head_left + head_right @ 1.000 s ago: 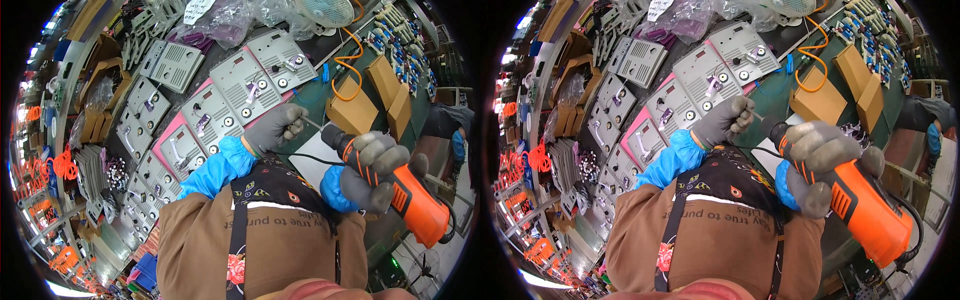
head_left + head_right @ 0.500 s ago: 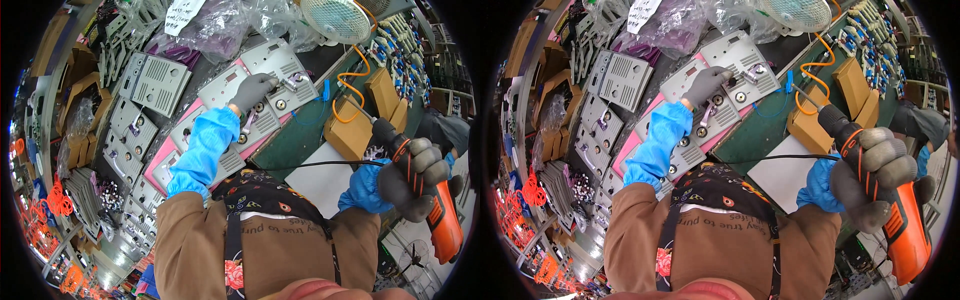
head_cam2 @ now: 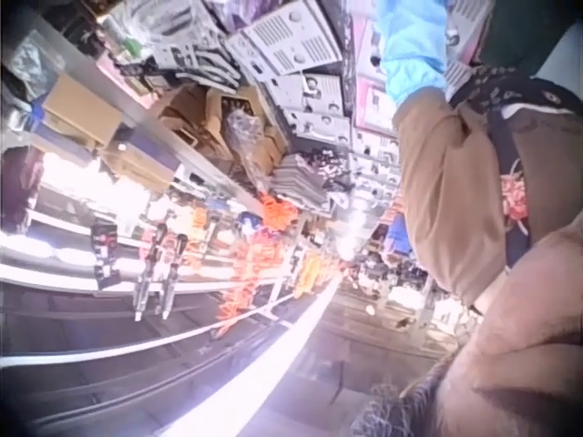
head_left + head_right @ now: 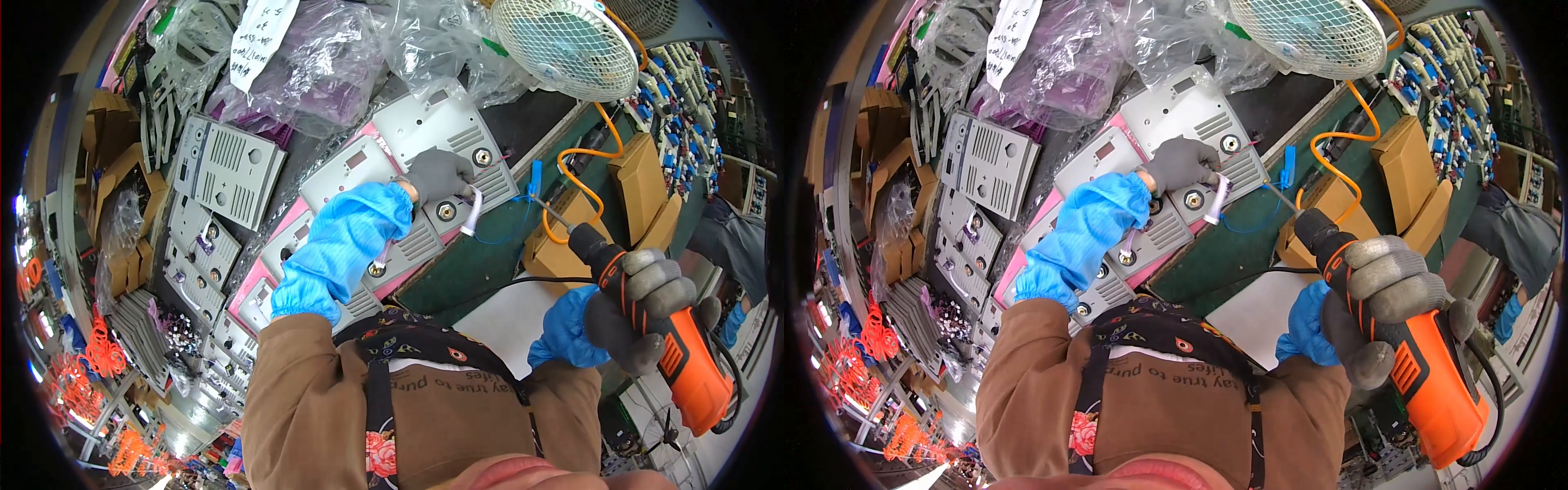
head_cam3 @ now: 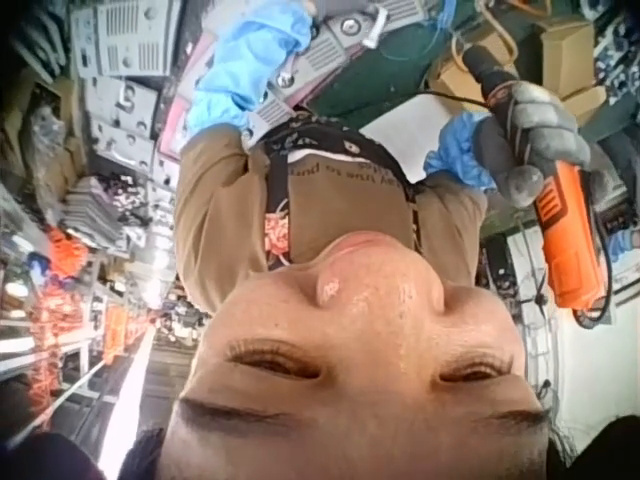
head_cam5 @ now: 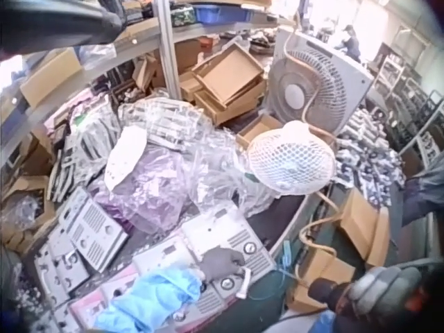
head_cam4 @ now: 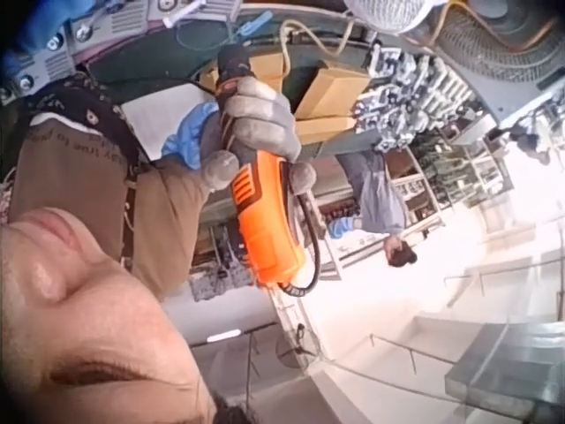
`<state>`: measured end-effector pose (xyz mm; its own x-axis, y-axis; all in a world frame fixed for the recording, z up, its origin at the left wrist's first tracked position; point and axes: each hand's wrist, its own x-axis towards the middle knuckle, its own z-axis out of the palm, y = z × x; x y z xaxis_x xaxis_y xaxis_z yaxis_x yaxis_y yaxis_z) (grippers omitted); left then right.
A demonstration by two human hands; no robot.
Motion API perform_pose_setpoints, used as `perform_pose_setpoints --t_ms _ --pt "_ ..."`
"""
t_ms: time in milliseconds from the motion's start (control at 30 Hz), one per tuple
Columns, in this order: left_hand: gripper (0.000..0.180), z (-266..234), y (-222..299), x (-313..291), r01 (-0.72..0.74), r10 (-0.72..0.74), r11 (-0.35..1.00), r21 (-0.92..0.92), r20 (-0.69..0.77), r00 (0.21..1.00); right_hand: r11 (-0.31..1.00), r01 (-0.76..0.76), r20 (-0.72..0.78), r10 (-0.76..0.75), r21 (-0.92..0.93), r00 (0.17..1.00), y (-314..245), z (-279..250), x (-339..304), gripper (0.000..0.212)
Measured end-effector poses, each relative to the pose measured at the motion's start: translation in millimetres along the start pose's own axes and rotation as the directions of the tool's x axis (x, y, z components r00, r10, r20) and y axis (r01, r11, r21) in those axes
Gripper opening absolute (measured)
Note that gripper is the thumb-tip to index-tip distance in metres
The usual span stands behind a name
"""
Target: The person fastens components onto a metal faceplate using an electric screwdriver. The screws are driven into the faceplate to secure a circuit board.
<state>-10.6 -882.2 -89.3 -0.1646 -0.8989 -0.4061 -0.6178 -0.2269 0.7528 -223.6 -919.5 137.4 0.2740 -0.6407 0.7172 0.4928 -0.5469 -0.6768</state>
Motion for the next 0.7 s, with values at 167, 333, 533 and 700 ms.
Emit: perform_pose_setpoints --t_ms 167,333,533,700 --pt "0.031 -30.5 -21.6 42.9 -0.083 0.066 0.926 -0.368 -0.058 0.996 0.999 -0.041 -0.107 0.039 -0.019 0.993 3.2 -9.0 -10.7 0.067" --pt "0.035 -74.2 -10.0 86.2 -0.100 0.096 0.993 0.062 0.068 0.993 0.999 -0.035 -0.154 0.031 -0.021 0.988 13.1 -20.6 -21.1 0.068" --pt "0.046 -126.3 6.7 126.6 -0.237 0.317 0.928 0.286 -0.276 0.907 0.993 -0.097 -0.270 0.075 -0.069 0.960 18.6 -23.1 -32.4 0.069" --pt "0.046 -142.6 8.0 135.2 0.036 0.176 0.923 0.384 -0.504 0.846 0.977 -0.200 -0.317 0.169 -0.070 0.933 24.5 -18.6 -35.8 0.070"
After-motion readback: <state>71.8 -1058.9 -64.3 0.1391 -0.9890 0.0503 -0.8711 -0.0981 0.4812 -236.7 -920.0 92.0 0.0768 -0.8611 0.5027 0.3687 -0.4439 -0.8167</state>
